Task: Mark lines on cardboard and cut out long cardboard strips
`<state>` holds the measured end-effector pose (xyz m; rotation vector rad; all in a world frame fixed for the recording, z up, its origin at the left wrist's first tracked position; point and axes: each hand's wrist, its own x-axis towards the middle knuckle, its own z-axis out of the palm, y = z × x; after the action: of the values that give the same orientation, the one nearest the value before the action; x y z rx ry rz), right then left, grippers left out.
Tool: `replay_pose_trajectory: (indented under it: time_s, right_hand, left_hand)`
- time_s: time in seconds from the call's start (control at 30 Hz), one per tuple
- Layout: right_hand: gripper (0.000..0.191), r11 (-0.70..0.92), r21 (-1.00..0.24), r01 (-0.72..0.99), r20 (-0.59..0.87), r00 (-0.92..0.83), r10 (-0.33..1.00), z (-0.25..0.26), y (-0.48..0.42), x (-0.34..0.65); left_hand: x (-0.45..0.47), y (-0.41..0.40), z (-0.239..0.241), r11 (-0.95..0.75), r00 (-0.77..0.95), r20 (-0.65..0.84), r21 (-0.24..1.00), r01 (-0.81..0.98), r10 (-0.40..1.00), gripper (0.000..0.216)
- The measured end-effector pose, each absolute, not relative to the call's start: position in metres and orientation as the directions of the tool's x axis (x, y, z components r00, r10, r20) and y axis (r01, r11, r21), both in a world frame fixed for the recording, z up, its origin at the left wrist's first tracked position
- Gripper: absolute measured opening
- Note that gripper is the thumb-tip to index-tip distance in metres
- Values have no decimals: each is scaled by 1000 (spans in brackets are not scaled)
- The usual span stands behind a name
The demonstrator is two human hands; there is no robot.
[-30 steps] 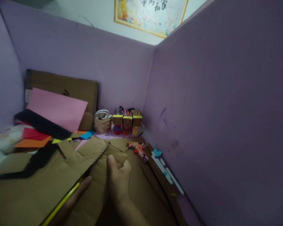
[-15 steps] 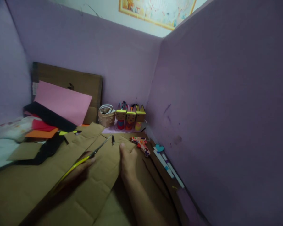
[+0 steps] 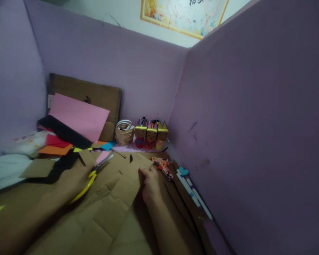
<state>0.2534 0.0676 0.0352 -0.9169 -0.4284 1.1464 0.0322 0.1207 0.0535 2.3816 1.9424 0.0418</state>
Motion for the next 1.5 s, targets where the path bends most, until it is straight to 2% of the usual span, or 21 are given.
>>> replay_pose_trajectory:
  time_s: [0.13,0.27,0.43,0.57,0.73,0.87,0.93,1.1,1.23,1.33,1.4,1.5]
  right_hand:
    - [33,76,-815,-574,-180,378,908,33,68,254]
    - [30,35,-820,-572,-230,385,894,28,71,261]
    - [29,-4,-821,-571,-254,360,898,31,70,264]
    - [28,-23,-824,-566,-260,342,903,32,67,261]
    - [32,-14,-833,-554,-247,349,904,28,67,260]
    - [30,-33,-835,-549,-257,338,905,27,67,260]
    - [30,-33,-837,-546,-257,339,905,28,67,261]
    - [32,-31,-837,-546,-251,332,909,28,69,262]
    - [31,-39,-838,-545,-267,346,900,27,70,261]
    - [29,-36,-835,-548,-264,343,902,26,70,260]
    - [26,-37,-828,-559,-260,326,909,25,70,259]
    - [19,-35,-809,-586,-249,289,924,26,71,254]
  left_hand:
    - [17,126,57,-143,144,-9,43,989,990,35]
    - [1,138,58,-102,103,-15,57,993,995,31]
    - [-29,148,66,63,-64,35,39,997,997,35]
    - [-54,150,68,164,-165,26,40,986,986,27]
    - [-71,152,64,197,-196,-13,85,977,980,26]
    - [-58,143,77,205,-203,-27,108,973,979,20]
    - [-39,130,85,121,-123,1,158,980,992,23]
    - [19,85,78,-179,251,-138,395,901,958,26]
    - [40,69,55,-181,272,-139,461,869,952,34]
    - [35,82,46,-137,239,-127,534,835,963,23]
    - [24,95,49,-101,235,-136,625,774,963,15]
    - [10,107,60,-58,256,-127,790,610,958,26]
